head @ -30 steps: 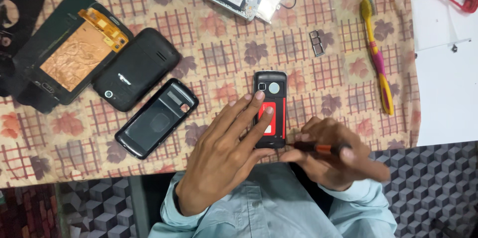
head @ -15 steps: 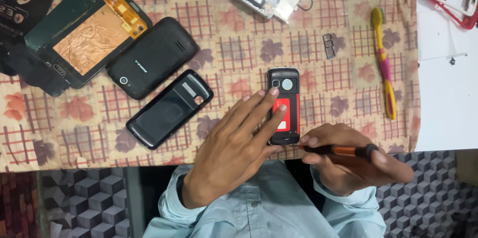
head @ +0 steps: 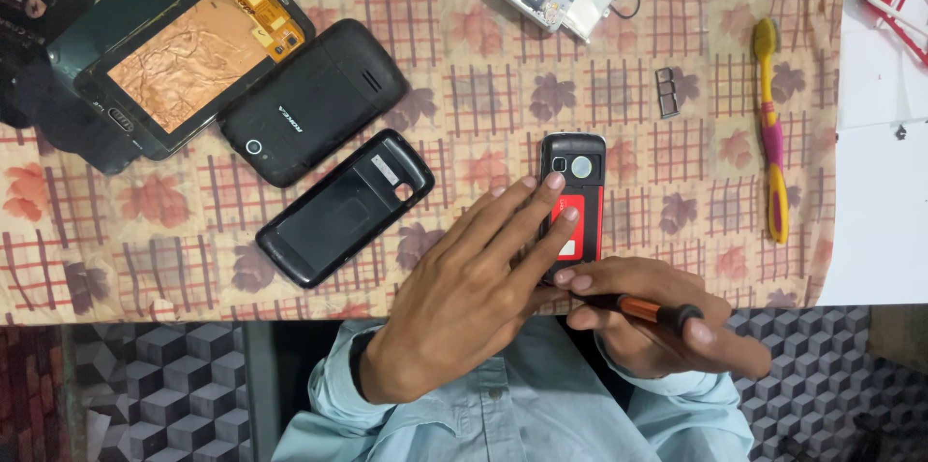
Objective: The person uses a screwdriver to remove screws from a small black mobile phone, then cleans the back cover with a toothbrush. They reassemble the phone by snapping the back cover on and test the buttons. The person then opens another phone's back cover and uses the screwdriver on its internal components.
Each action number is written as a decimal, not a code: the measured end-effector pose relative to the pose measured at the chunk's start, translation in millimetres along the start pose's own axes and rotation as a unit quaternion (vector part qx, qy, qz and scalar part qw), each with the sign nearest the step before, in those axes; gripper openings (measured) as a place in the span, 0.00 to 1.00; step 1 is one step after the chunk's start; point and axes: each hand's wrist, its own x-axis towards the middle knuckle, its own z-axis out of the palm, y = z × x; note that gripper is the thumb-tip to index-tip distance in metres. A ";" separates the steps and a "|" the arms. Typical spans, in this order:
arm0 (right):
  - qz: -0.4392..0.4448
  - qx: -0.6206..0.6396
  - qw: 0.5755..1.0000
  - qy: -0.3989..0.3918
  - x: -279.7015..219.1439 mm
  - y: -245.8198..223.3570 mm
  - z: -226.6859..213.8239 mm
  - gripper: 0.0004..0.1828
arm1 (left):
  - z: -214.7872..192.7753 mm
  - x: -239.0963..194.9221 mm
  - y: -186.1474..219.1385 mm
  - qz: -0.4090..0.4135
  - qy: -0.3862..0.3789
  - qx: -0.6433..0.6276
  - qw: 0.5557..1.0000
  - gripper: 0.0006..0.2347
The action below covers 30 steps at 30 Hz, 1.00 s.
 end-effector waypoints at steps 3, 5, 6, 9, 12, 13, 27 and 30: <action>-0.006 -0.018 1.000 -0.021 3.0 -5.5 -2.5 0.28 | -0.6 0.3 0.4 -0.003 0.000 -0.010 1.000 0.27; 0.019 -0.034 0.997 -0.059 5.8 -9.7 -6.4 0.21 | -1.0 -0.4 0.9 -0.002 -0.005 -0.004 1.000 0.27; 0.030 -0.041 0.996 -0.078 8.2 -11.7 -8.3 0.17 | -1.6 -0.2 0.8 -0.001 -0.007 0.000 1.000 0.27; 0.028 -0.035 0.995 -0.085 15.3 -18.2 -10.1 0.14 | -3.1 0.2 1.0 0.000 -0.013 0.007 1.000 0.28; 0.091 -0.048 0.989 -0.105 21.0 -26.0 -10.5 0.16 | -3.6 0.2 1.3 0.000 -0.002 -0.012 1.000 0.26; 0.088 -0.047 0.990 -0.104 21.9 -27.7 -10.3 0.17 | -3.6 -0.3 1.1 0.000 -0.008 0.002 1.000 0.27; -0.096 -0.080 0.992 -0.009 -1.8 -13.1 -0.3 0.42 | 1.8 -0.3 4.0 -0.006 0.005 0.014 1.000 0.25; -0.074 0.039 0.992 0.095 -14.7 0.7 -33.9 0.33 | -0.8 0.9 5.5 -0.005 -0.003 0.009 1.000 0.26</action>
